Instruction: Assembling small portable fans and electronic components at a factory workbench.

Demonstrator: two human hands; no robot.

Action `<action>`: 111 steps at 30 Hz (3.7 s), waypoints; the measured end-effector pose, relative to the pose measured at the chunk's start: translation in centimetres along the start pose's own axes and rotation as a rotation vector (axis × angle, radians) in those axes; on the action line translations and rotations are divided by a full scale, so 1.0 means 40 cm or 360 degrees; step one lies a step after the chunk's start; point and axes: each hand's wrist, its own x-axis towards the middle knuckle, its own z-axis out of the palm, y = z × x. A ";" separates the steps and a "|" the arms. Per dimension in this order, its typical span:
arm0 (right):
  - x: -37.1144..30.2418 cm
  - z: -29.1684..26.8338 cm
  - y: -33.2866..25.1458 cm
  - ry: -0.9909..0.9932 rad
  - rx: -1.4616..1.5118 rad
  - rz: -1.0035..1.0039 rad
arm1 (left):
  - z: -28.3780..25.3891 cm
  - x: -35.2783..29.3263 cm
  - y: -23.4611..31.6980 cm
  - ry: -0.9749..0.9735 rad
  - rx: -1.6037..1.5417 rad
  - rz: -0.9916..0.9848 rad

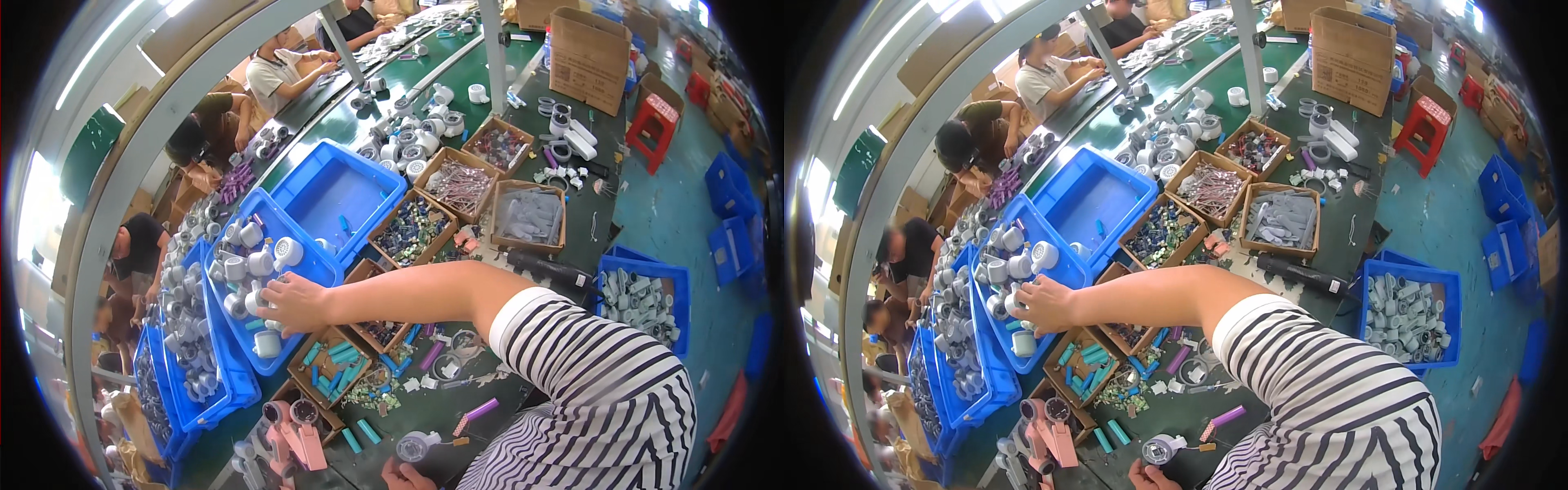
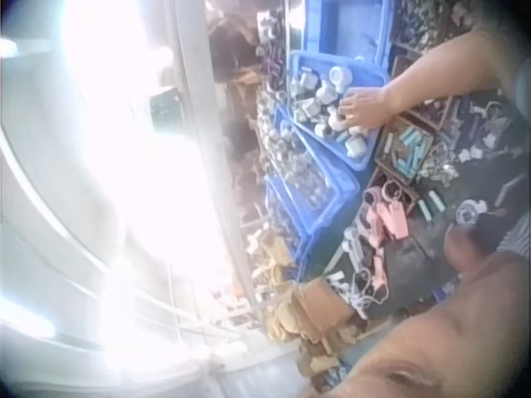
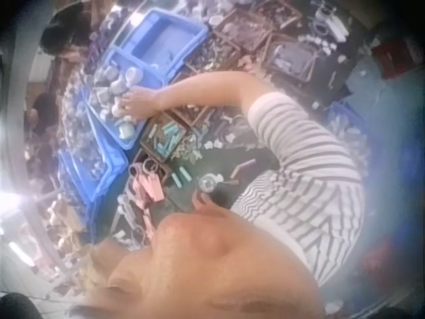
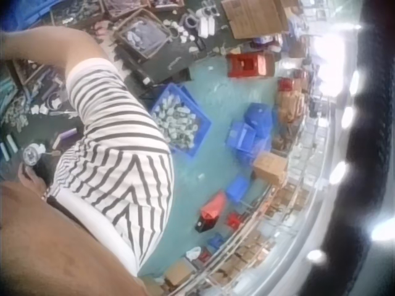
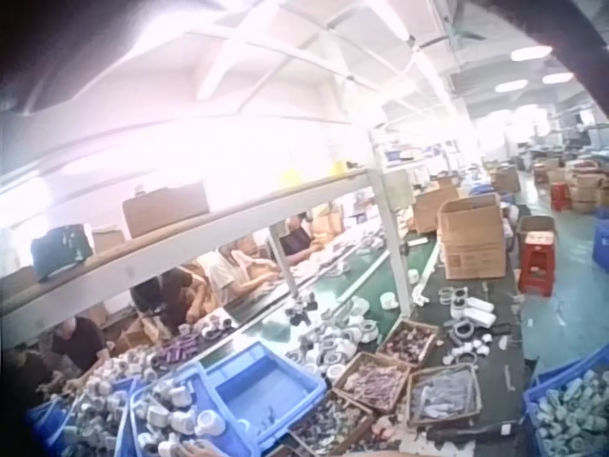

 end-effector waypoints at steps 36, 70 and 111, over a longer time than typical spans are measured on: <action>-0.525 -0.794 0.530 -0.0369 -0.0600 0.2012 | 0.047 0.024 -0.179 0.0080 -0.0592 0.0518; -0.510 -0.704 0.521 -0.0453 -0.0919 0.0997 | 0.096 0.061 -0.224 0.0186 -0.0774 0.0753; -0.861 -0.322 -0.369 0.0365 0.0989 0.0922 | 0.026 0.107 -0.235 0.0367 -0.1269 0.0878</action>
